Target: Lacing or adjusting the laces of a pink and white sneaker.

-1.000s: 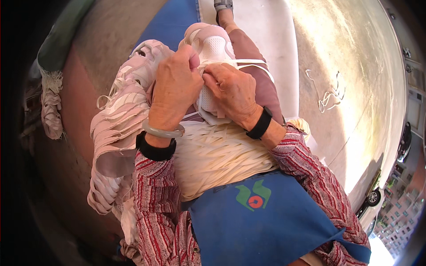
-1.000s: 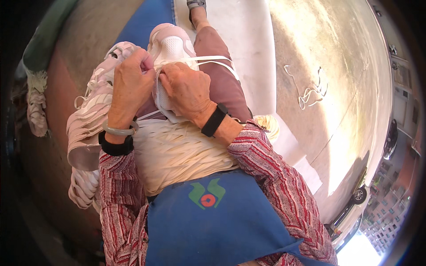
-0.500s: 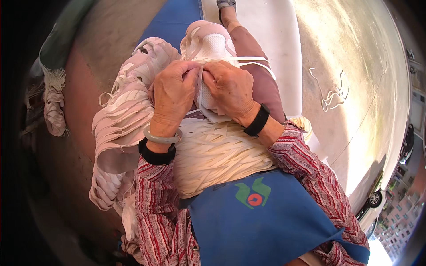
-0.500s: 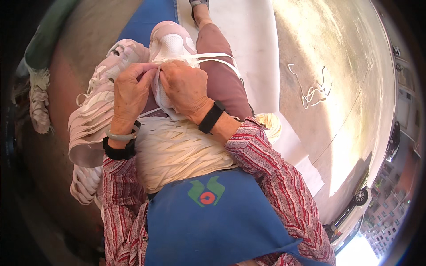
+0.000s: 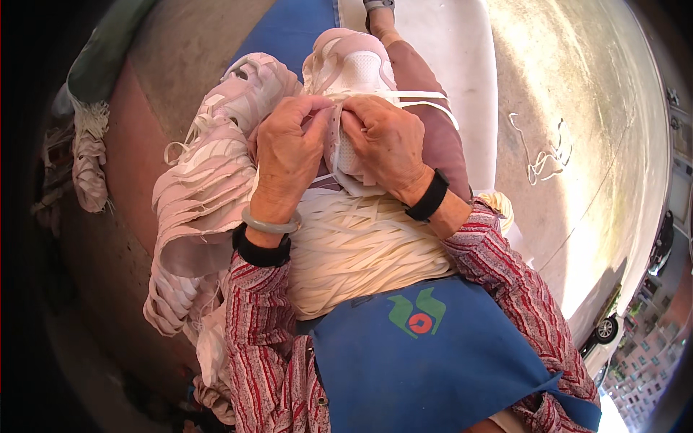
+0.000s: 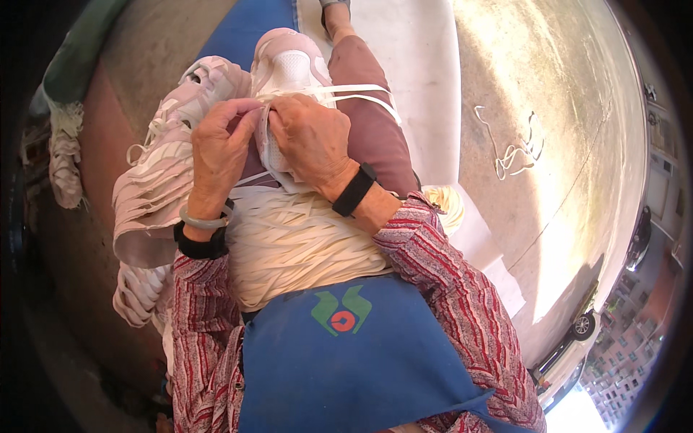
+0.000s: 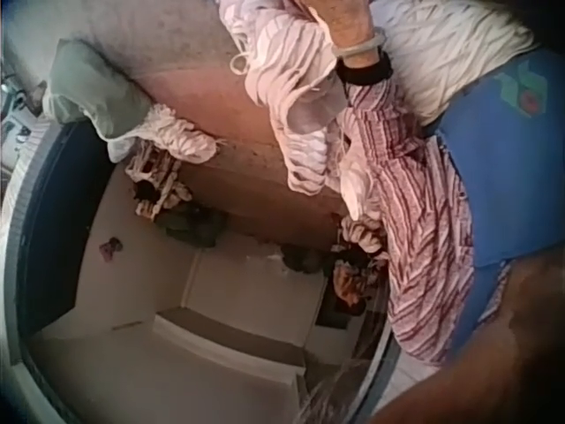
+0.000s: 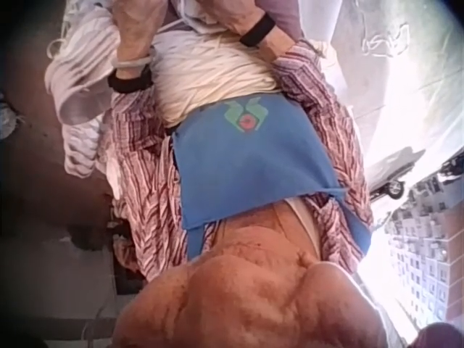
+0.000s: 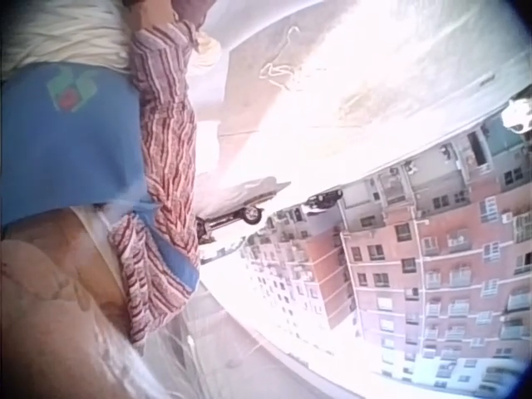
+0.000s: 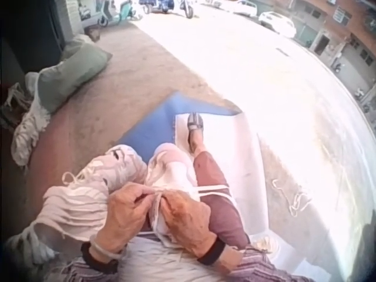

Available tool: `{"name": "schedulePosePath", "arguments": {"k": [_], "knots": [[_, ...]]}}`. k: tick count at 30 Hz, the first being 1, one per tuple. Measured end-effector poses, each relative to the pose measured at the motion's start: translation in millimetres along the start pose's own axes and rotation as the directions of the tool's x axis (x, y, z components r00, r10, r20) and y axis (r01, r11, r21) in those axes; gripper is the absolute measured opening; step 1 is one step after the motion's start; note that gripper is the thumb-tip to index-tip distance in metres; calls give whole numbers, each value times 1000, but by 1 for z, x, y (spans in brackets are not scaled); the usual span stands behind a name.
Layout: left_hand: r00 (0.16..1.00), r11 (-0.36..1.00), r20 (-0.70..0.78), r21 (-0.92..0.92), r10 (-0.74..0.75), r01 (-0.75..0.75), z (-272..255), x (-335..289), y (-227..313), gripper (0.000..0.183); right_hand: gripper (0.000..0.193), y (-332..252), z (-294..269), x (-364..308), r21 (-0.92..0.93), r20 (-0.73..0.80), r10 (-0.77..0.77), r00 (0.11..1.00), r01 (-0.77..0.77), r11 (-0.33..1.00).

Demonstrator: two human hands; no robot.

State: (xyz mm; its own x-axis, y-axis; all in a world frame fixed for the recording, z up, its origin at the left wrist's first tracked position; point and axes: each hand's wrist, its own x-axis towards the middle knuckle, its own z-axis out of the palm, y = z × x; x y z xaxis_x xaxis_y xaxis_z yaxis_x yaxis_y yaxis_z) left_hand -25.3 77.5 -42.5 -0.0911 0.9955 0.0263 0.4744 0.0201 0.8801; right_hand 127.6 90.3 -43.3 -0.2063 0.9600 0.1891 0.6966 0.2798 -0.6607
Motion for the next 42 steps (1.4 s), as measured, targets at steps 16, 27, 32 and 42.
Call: {"name": "schedulePosePath", "arguments": {"k": [16, 27, 32, 42], "knots": [[986, 993, -147, -106, -73, 58, -19, -36, 7, 15, 10, -3, -10, 0, -178, 206, -75, 976, 113, 977], [967, 979, 253, 197, 0, -51, -5, -50, 14, 22, 13, 4, -23, 10, -244, 368, -259, 893, 361, 900], [990, 973, 135, 230, -34, 2, 3, -51, 14, 20, 15, 1, -31, 10, -199, 392, -260, 882, 357, 913], [801, 857, 471, -162, -368, 489, -23, -43, 34, 44, 15, -13, -115, -8, 460, 811, -221, 541, -358, 812]]}}
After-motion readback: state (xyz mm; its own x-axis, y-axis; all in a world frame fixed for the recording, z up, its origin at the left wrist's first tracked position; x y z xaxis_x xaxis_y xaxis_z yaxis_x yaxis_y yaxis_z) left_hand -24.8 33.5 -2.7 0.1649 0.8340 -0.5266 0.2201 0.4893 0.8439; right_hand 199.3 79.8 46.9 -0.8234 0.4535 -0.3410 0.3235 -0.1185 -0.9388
